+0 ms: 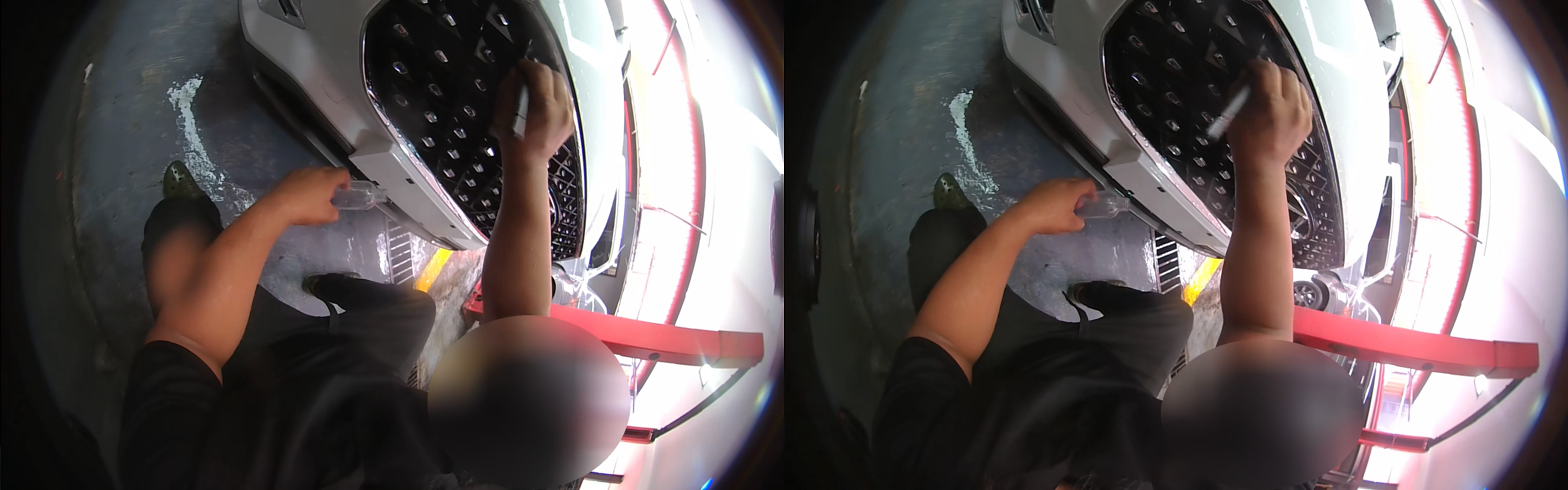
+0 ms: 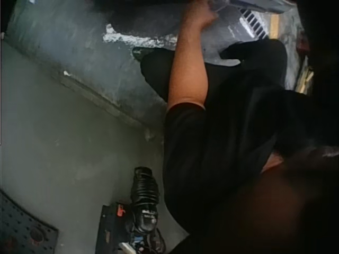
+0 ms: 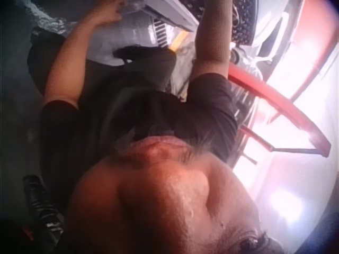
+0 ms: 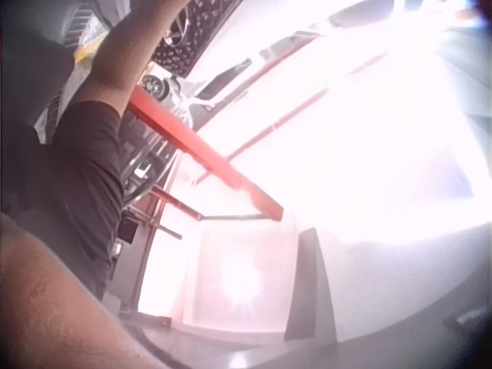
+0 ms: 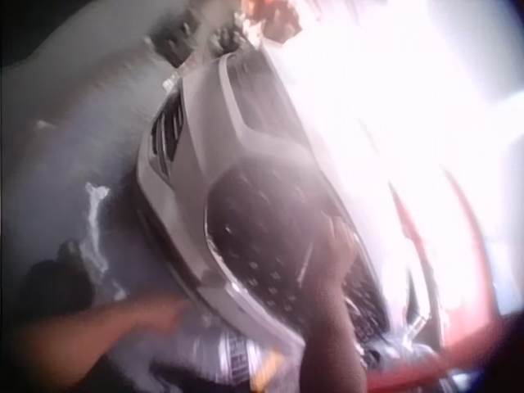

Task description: The person applies a liquid coating to the front bumper and grille of a white car using a small brush and a spray bottle. They repeatedly dip the brush into the bottle and paint the surface, occasionally moving around the vehicle to access different sections.

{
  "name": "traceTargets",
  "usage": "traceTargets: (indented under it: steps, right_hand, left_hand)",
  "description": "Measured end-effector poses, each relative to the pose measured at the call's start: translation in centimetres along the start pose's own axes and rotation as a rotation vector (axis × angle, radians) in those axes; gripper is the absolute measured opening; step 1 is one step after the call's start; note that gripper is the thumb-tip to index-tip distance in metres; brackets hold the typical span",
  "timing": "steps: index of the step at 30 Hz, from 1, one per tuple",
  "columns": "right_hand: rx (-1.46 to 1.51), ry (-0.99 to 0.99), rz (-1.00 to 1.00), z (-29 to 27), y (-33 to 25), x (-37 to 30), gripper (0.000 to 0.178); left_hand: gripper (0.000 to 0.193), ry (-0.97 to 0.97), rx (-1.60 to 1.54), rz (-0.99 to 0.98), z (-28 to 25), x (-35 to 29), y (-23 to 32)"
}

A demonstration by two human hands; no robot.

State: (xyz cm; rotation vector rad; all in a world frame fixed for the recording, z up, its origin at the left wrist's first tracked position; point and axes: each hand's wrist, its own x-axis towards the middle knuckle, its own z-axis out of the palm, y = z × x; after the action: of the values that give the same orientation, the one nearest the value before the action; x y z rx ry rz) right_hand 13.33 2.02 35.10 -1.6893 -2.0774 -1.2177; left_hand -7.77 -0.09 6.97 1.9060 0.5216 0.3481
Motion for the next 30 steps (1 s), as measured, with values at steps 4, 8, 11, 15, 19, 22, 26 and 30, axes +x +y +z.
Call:
traceTargets:
  steps: [4,8,11,15,19,22,26,30]
  right_hand:
    - [-0.102,-0.045,-0.027,-2.2,1.1,-1.0,0.011]
    - [-0.025,-0.057,0.082,-1.6,1.6,-2.6,0.017]
    - [-0.007,-0.047,-0.029,-0.9,-0.1,-0.1,0.02]
    - [-0.176,-0.056,-0.038,-2.2,1.2,-1.0,0.019]
    - [-0.086,-0.12,0.137,-3.0,1.4,-2.8,0.01]
    - [-0.076,-0.118,0.14,-3.3,1.2,-1.2,0.008]
    - [-0.277,-0.222,0.05,-2.8,1.2,-0.6,0.009]
    - [-0.266,-0.224,0.012,-3.5,1.4,-0.4,0.01]
  left_hand:
    - [0.048,0.049,0.018,0.01,-0.2,-0.6,-0.7]
    - [0.048,0.027,0.006,0.005,-0.3,0.0,-0.6]
    - [0.047,-0.024,0.034,-0.001,0.2,0.0,-0.2]
    - [0.047,-0.015,0.05,0.013,0.3,-0.5,-0.6]
    - [0.047,-0.01,0.041,-0.042,0.0,-0.4,-0.7]
    - [0.048,-0.06,0.042,-0.04,0.0,-0.2,-0.4]
    - [0.049,-0.042,0.04,-0.047,0.4,-0.2,-0.6]
    - [0.049,-0.046,0.056,-0.041,0.3,0.0,-0.4]
